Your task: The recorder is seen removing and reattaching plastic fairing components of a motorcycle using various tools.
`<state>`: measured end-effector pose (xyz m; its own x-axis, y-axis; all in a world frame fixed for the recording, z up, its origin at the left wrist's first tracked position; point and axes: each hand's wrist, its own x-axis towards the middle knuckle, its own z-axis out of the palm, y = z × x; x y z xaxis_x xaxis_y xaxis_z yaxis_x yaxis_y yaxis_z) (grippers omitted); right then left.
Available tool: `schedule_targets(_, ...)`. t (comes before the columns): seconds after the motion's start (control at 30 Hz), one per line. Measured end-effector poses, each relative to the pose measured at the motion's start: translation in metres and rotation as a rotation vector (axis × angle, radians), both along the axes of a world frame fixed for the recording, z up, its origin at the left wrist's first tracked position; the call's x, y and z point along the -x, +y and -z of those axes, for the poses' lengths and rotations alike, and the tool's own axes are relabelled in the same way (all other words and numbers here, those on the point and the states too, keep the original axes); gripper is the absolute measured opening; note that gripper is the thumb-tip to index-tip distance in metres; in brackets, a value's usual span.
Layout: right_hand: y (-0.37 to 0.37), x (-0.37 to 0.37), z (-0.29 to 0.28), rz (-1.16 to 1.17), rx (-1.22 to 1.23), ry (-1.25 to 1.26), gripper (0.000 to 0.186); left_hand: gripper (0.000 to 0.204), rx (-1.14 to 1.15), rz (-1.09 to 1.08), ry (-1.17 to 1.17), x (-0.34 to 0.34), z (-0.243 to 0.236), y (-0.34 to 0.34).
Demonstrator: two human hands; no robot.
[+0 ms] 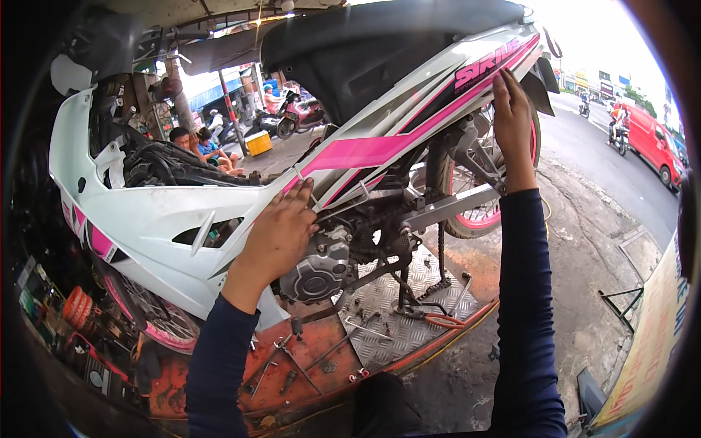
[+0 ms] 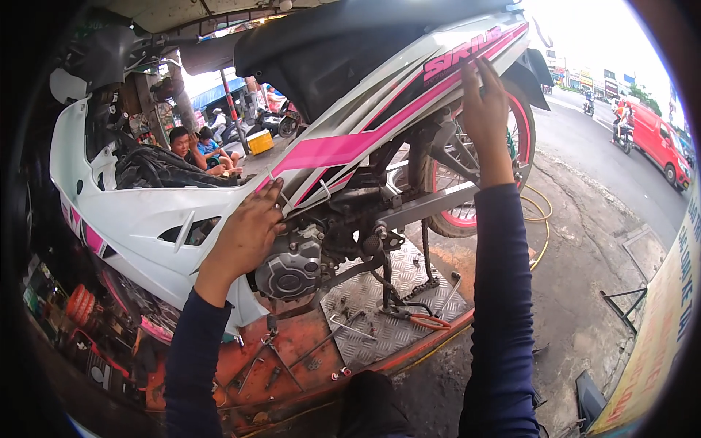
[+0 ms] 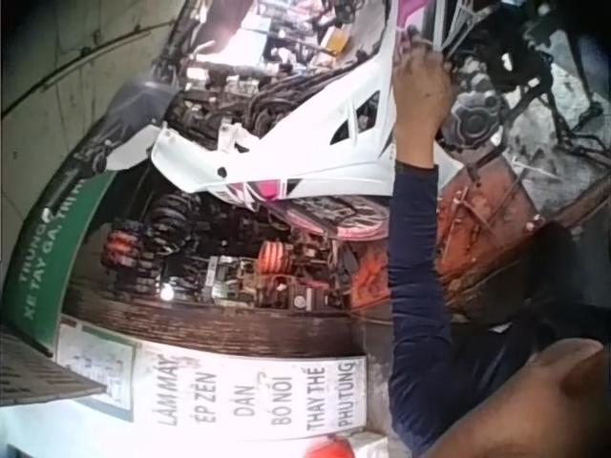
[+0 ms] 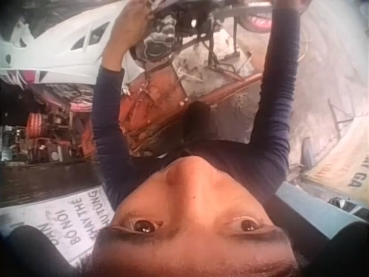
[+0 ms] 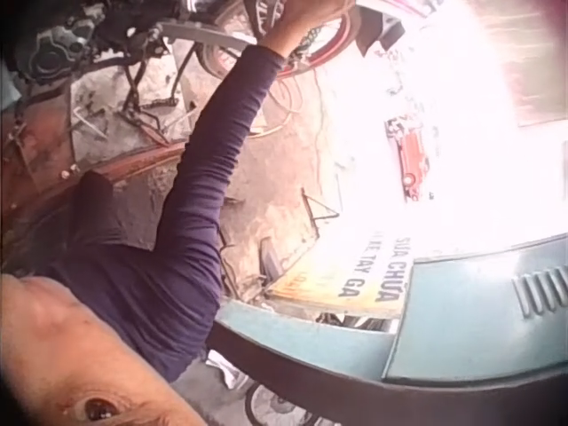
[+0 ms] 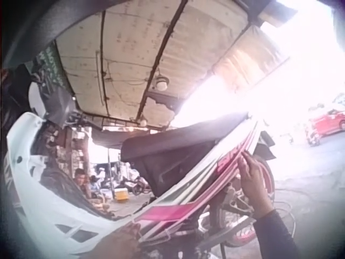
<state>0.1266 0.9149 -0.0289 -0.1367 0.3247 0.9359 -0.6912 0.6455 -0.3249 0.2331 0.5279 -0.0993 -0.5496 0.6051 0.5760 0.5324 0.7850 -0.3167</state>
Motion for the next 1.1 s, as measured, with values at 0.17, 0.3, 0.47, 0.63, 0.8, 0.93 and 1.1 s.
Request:
schedule_targets(0.17, -0.024, -0.043, 0.066, -0.093, 0.131, -0.048, 0.033, 0.012, -0.192, 0.065, 0.008, -0.030, 0.033, -0.017)
schedule_targets(0.3, -0.089, -0.109, 0.142, -0.324, -0.176, -0.130, 0.011, 0.015, -0.423, 0.049, -0.431, -0.116, 0.089, -0.023)
schedule_targets(0.47, -0.175, -0.203, 0.100, -0.833, -1.531, -0.074, 0.007, 0.020, -0.773, -0.105, -1.042, -0.178, 0.198, -0.036)
schedule_targets(0.63, -0.310, -0.263, 0.214, -1.587, -1.098, -0.324, 0.011, 0.020, -0.852, -0.348, -1.132, -0.252, 0.218, -0.112)
schedule_targets(0.8, -0.374, -0.304, 0.204, -1.665, -1.375, 0.043, 0.013, 0.020, -1.084, -0.448, -1.018, -0.291, 0.229, -0.124)
schedule_targets(0.93, -0.401, -0.320, 0.197, -1.633, -1.667, 0.259, 0.014, 0.020, -1.314, -0.405, -0.943, -0.302, 0.254, -0.121)
schedule_targets(1.1, -0.380, -0.313, 0.207, -1.289, -1.883, 0.157, 0.014, 0.020, -1.652, -0.344, -0.847, -0.317, 0.293, -0.103)
